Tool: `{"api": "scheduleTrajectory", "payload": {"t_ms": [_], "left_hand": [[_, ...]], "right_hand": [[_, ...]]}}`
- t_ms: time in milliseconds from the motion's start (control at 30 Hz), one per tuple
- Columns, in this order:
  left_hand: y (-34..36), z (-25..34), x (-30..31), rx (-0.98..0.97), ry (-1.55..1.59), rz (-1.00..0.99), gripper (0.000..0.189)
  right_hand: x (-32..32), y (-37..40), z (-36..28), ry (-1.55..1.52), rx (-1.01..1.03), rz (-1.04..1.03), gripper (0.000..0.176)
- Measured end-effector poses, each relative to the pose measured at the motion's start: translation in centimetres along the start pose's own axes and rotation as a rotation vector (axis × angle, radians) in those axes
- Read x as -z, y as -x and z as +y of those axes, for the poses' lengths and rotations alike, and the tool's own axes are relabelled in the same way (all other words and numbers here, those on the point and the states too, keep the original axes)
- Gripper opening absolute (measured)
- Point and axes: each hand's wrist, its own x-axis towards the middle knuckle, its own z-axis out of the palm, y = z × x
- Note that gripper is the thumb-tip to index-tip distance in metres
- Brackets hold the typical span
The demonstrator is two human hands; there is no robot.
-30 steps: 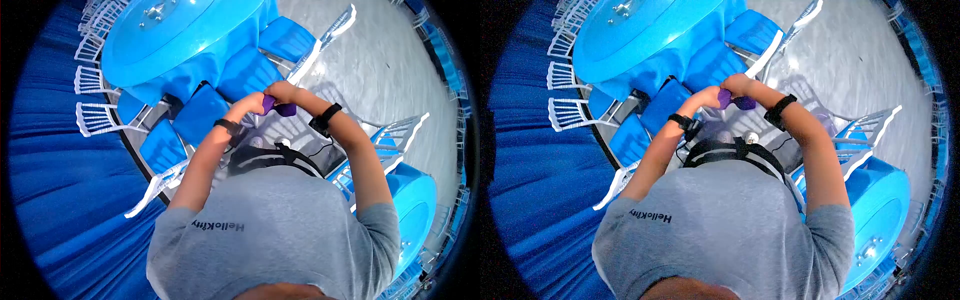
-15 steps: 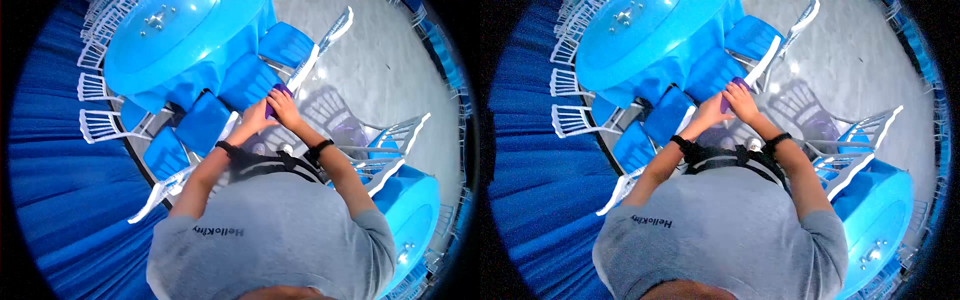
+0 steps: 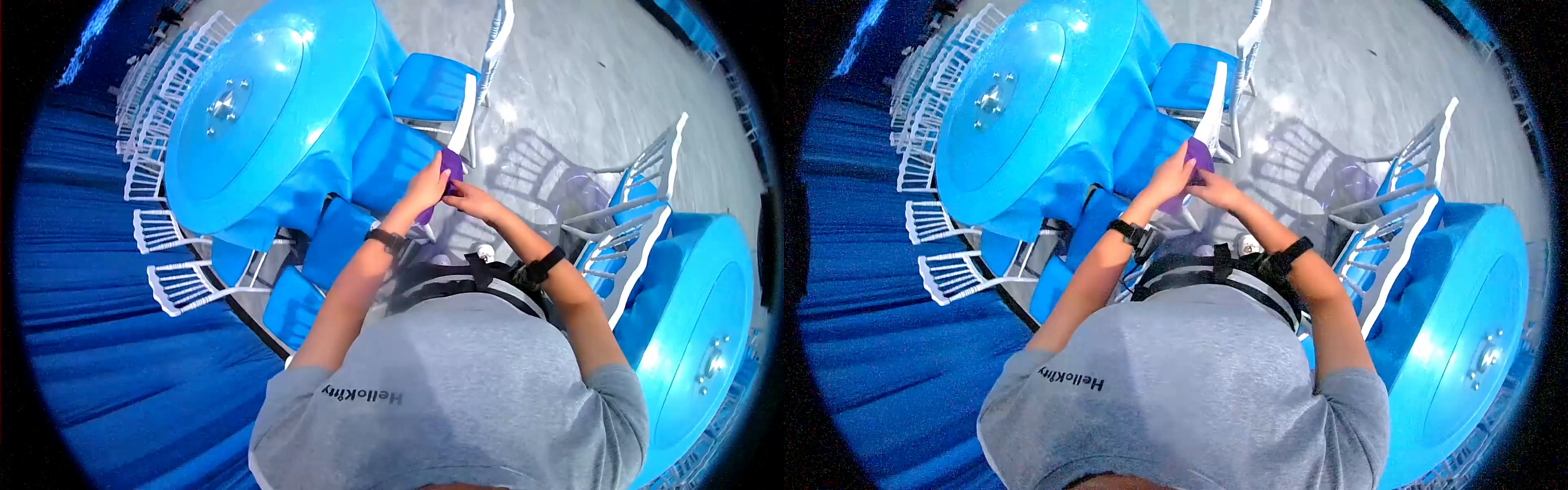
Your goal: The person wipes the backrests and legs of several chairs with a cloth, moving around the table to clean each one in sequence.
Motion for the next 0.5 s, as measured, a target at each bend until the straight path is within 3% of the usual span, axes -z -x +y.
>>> {"api": "scheduleTrajectory", "payload": {"t_ms": [67,100,133,267,400,500], "left_hand": [[-1.5,-0.2,-0.9,0.023,-0.039,0.034,0.031],[-2.4,0.1,-1.2,0.003,-0.037,0.023,0.031],[-3.5,0.4,-1.5,0.032,-0.018,0.023,0.031],[-7.9,-0.6,-3.3,0.002,0.185,0.123,0.031],[-9.7,-0.4,-3.6,0.04,0.34,0.108,0.036],[-9.1,-0.3,-2.9,0.003,0.54,0.02,0.04]], "right_hand": [[-0.6,-0.9,0.1,-0.144,0.075,0.036,0.058],[-0.6,-1.2,-0.2,-0.275,0.156,0.066,0.062],[-0.5,-1.4,-0.7,-0.2,0.132,0.15,0.07],[-0.2,-2.3,-1.7,-0.43,0.277,0.408,0.073],[0.9,-4.8,0.1,-0.587,0.3,0.478,0.073],[1.1,-3.7,-0.6,-0.658,0.163,0.599,0.064]]}}
